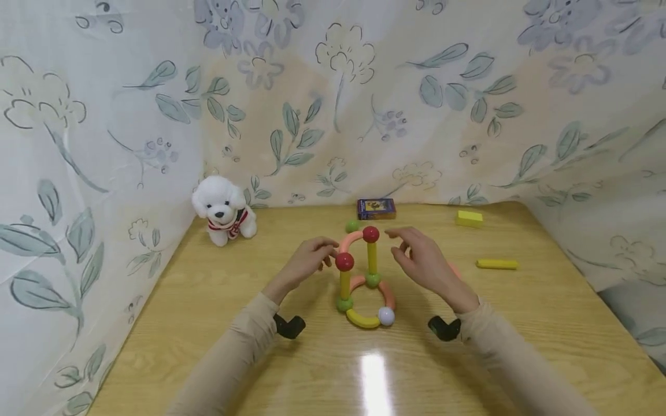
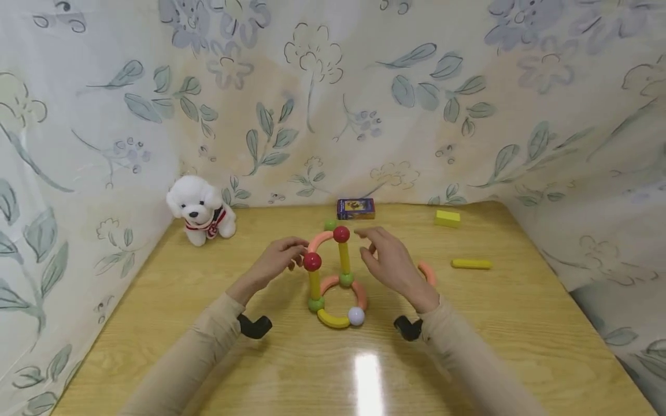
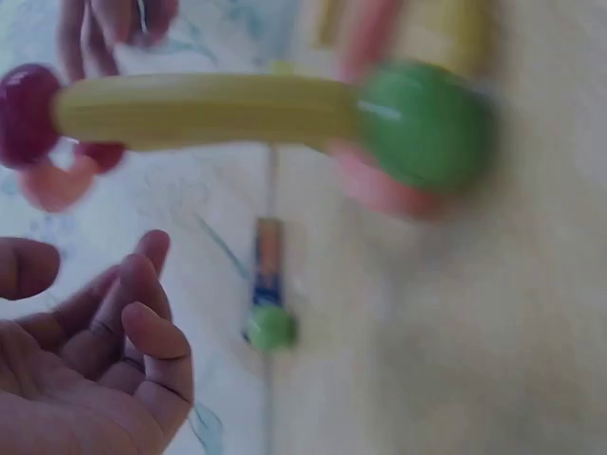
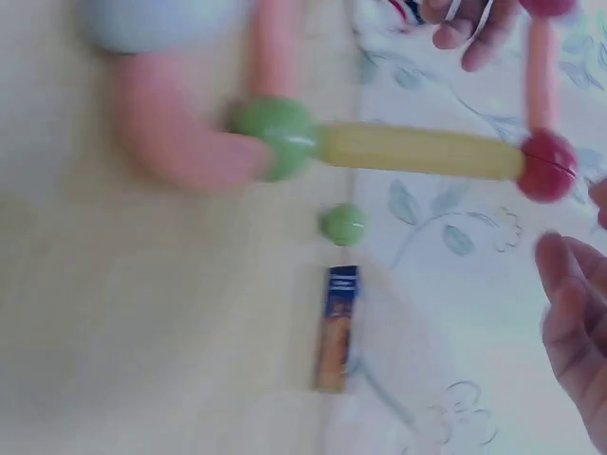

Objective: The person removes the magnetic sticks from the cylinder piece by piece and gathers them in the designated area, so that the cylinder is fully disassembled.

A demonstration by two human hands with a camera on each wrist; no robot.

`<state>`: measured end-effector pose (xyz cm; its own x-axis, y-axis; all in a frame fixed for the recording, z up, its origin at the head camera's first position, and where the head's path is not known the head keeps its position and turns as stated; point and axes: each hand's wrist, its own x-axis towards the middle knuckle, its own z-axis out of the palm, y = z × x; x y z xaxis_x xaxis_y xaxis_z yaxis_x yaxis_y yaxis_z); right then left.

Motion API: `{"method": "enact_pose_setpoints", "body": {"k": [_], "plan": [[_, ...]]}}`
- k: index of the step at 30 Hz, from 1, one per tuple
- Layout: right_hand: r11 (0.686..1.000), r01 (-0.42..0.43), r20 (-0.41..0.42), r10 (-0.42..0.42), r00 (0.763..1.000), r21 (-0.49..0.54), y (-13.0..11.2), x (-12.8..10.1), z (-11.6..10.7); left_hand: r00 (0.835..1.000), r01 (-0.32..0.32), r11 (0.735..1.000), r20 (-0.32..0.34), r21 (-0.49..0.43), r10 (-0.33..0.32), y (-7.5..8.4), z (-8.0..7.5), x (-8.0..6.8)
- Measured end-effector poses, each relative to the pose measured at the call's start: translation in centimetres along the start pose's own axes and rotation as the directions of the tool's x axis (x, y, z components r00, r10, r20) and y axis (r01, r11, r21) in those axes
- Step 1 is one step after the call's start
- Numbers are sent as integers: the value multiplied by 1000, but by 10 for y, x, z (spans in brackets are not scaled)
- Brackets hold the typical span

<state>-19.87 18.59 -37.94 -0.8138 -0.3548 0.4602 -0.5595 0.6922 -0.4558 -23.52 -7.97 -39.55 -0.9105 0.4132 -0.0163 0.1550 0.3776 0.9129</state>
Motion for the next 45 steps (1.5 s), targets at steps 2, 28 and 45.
{"method": "enact_pose_setpoints", "body": {"k": [2,28,45], "plan": [[1000,-24,40,23,999,16,-1,17,1,999,23,997,-29,-70,-25,7,2,7],[1000,26,36,-26,999,4,-18,24,16,989,-63,992,-129,108,77,39,17,-3],[999,13,20,-13,1000,35,-15,19,11,994,-36,994,103,108,25,34,-5,-5]]}}
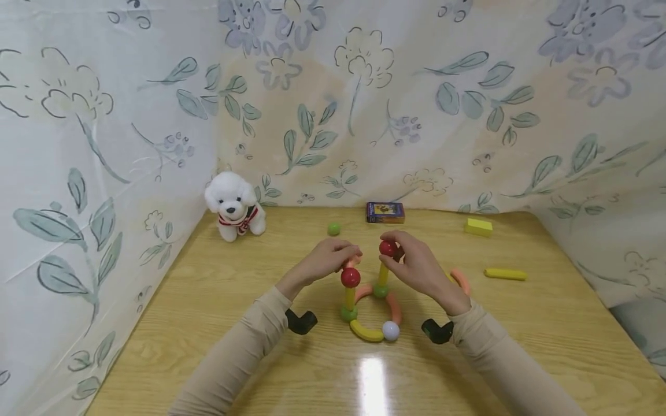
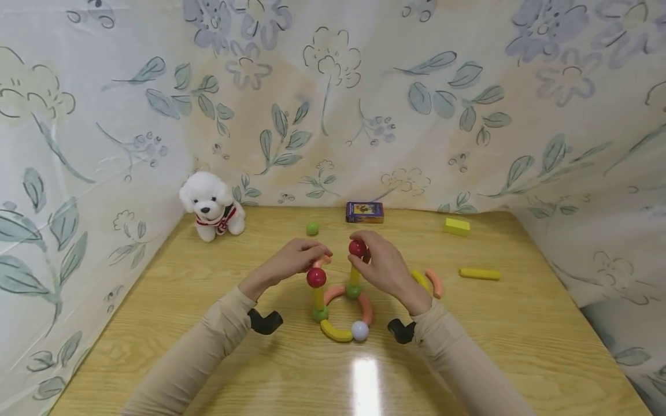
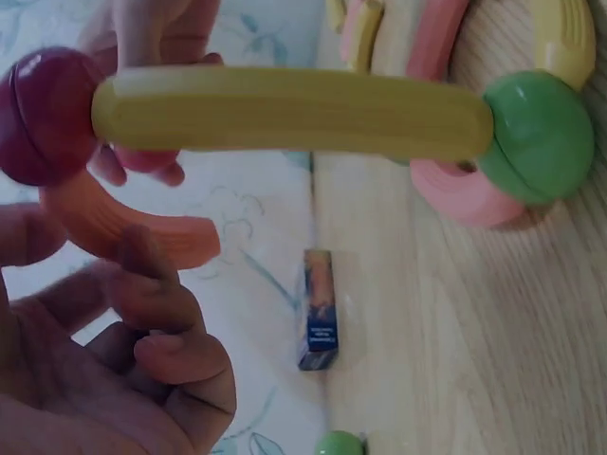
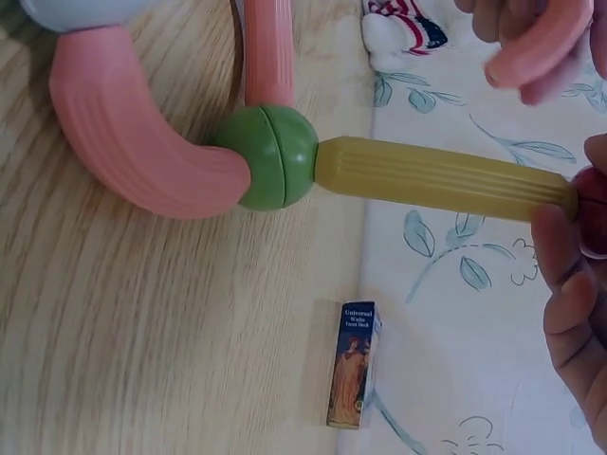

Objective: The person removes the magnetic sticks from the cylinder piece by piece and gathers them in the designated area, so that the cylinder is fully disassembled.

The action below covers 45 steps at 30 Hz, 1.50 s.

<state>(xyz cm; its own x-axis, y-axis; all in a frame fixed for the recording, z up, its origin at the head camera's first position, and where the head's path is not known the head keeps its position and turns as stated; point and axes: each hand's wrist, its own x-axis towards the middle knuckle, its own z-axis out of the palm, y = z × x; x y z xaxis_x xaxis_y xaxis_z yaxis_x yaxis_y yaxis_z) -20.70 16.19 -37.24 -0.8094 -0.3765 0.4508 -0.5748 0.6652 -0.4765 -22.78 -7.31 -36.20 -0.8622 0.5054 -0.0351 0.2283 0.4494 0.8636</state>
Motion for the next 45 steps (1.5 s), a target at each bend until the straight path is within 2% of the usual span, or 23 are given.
{"method": "enact_pose_setpoints", "body": {"k": [4,9,12,14,17,19,23,25,28,31,37,45], "plan": [[1000,-17,20,17,1000,13,0,0,1,999,40,999,3,-37,-40,-7,-2,-2],[998,-45,32,44,999,40,0,1,4,999,43,999,12,-31,-42,-12,-4,-5],[993,-98,52,94,994,72,0,2,4,999,33,999,17,-36,-32,-14,-4,-6],[978,-162,86,152,985,128,1,2,5,1000,26,999,16,-40,-26,-14,-3,-6],[925,-275,164,238,957,262,3,1,4,999,31,998,13,-56,-30,-14,-3,-6],[862,-344,222,277,935,372,4,1,3,999,41,997,9,-69,-40,-13,-3,-7],[749,-413,296,296,908,518,7,0,1,999,44,995,-3,-94,-45,-12,-3,-9],[723,-423,311,294,904,546,8,0,1,999,38,995,-10,-95,-39,-12,-4,-10],[712,-435,323,299,898,551,7,-1,0,999,28,995,-14,-94,-29,-11,-5,-10],[729,-431,332,289,898,532,5,-1,-1,1000,21,996,-9,-90,-22,-11,-5,-10],[727,-409,336,255,907,552,2,1,-2,999,33,996,-7,-82,-34,-11,-5,-11],[733,-439,335,297,894,520,4,2,-4,1000,14,997,18,-75,-12,-12,-4,-10]]}}
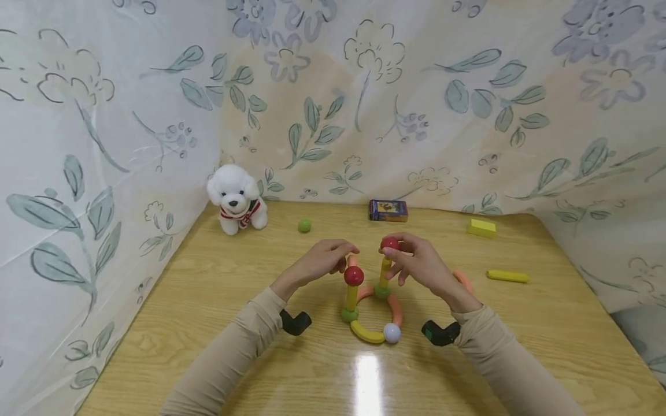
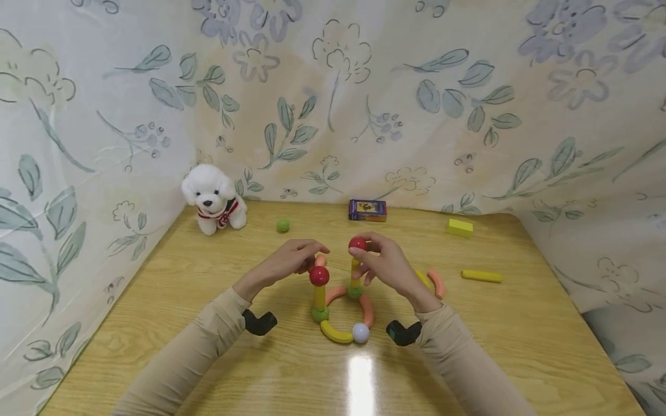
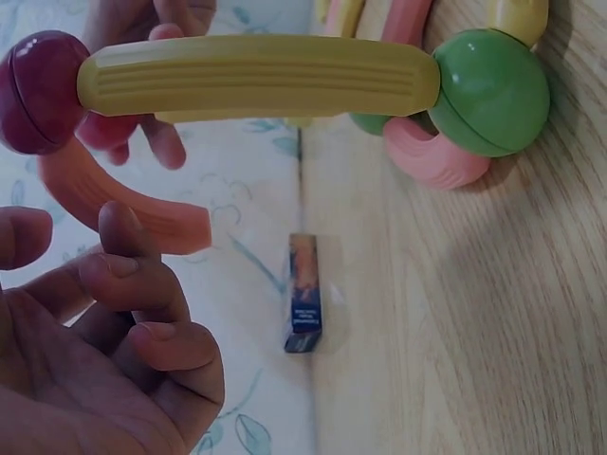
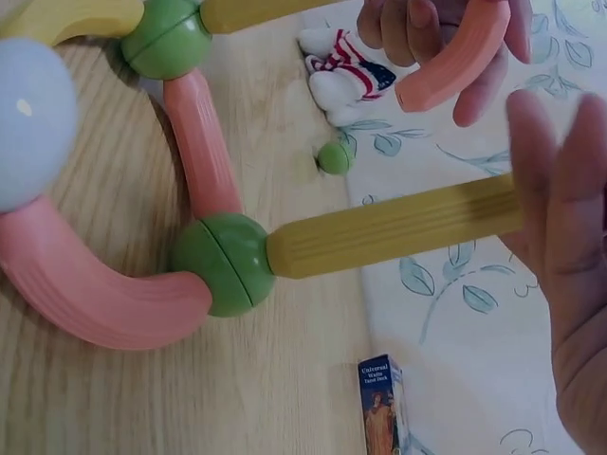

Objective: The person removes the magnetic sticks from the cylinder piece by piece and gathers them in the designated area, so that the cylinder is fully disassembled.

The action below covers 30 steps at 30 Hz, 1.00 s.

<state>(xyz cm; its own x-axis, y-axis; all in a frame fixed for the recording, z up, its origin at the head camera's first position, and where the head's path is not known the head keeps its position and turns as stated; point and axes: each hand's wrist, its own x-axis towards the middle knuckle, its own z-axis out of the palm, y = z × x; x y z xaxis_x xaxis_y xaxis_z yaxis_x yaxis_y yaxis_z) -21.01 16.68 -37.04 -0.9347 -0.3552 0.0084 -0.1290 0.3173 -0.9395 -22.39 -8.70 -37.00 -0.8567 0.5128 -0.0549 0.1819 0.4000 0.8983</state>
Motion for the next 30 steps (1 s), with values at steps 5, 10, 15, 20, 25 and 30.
{"method": "enact_pose_setpoints", "body": {"k": [5,10,15,20,25,30], "plan": [[986,-42,-137,20,990,-160,-2,14,-14,1000,4,1000,-18,12,-4,0,-4,1],[820,-121,-309,-70,949,-559,21,45,-46,1000,10,1000,-20,5,-10,-2,-4,2],[702,-230,-357,-37,933,-673,70,65,-63,999,33,999,5,7,-33,-11,3,-4],[680,-290,-365,34,930,-674,100,63,-68,999,45,999,15,2,-45,-18,10,-8],[687,-295,-381,28,924,-664,100,65,-68,1000,25,1000,9,4,-25,-24,3,-8],[719,-192,-392,-121,912,-668,61,61,-56,998,-62,994,-4,90,62,-25,-20,-9]]}}
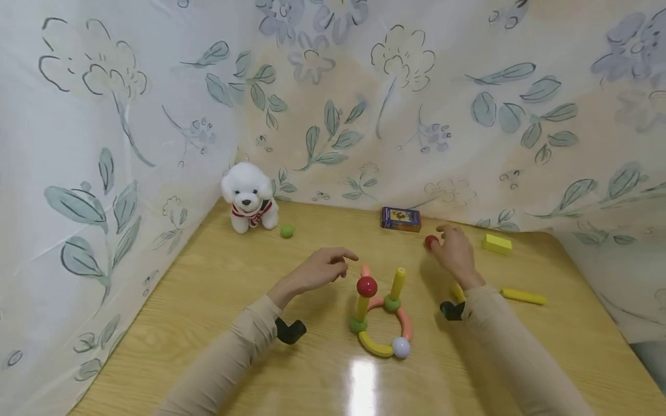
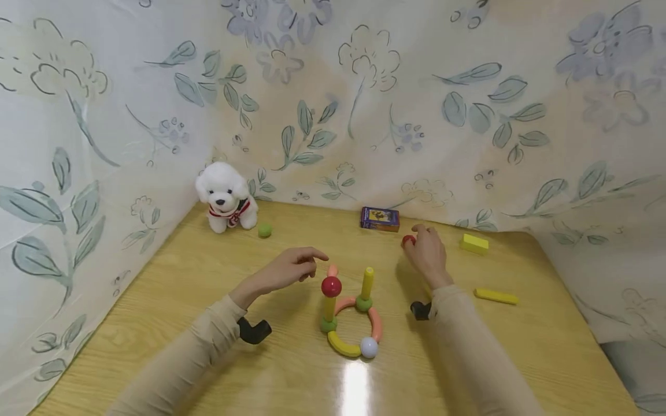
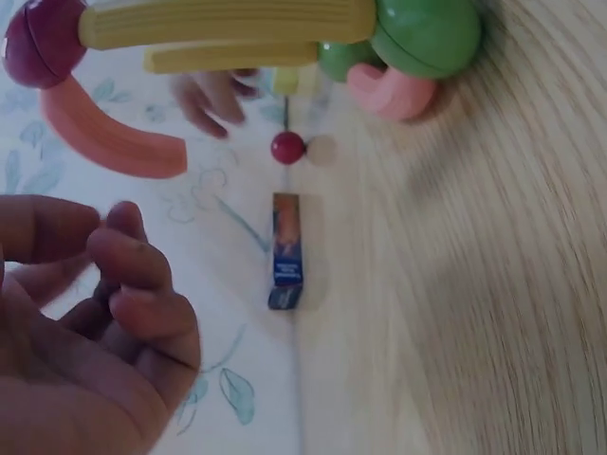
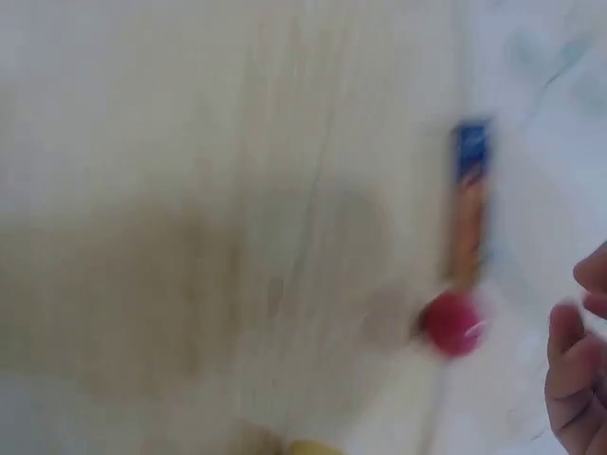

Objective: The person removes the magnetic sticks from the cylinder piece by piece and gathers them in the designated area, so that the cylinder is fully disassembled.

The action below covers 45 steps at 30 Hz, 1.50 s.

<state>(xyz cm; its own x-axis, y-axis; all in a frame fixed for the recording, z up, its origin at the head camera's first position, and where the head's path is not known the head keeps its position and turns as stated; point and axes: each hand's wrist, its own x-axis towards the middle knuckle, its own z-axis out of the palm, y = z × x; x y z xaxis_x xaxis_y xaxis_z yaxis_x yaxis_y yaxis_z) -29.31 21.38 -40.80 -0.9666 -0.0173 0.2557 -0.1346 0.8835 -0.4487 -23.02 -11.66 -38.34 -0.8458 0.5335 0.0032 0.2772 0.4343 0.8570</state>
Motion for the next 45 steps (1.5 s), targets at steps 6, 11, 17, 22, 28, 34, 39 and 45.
{"method": "enact_pose_setpoints", "body": {"k": [6,11,17,22,28,34,39,45], "plan": [[914,114,144,-183,973,389,-50,-45,-18,991,-113,992,-65,50,116,6,-18,2],[842,35,357,-266,895,538,-67,-65,7,993,-86,996,-76,3,86,5,-12,2],[824,4,359,-252,899,567,-62,-84,27,996,-73,997,-57,-4,72,2,4,1],[809,-30,348,-220,911,587,-58,-94,29,997,-56,998,-50,1,56,3,12,0],[809,-27,341,-217,915,587,-56,-101,27,998,-44,999,-44,5,44,3,17,-1],[921,186,177,-258,950,342,-36,-99,3,997,-53,999,-52,-12,53,-4,17,-5],[940,309,-15,-314,949,-146,29,-97,-34,995,-87,996,-41,8,88,-9,15,-3],[870,294,-52,-341,939,-396,96,-102,-60,995,-91,995,-40,46,93,-3,9,0]]}}
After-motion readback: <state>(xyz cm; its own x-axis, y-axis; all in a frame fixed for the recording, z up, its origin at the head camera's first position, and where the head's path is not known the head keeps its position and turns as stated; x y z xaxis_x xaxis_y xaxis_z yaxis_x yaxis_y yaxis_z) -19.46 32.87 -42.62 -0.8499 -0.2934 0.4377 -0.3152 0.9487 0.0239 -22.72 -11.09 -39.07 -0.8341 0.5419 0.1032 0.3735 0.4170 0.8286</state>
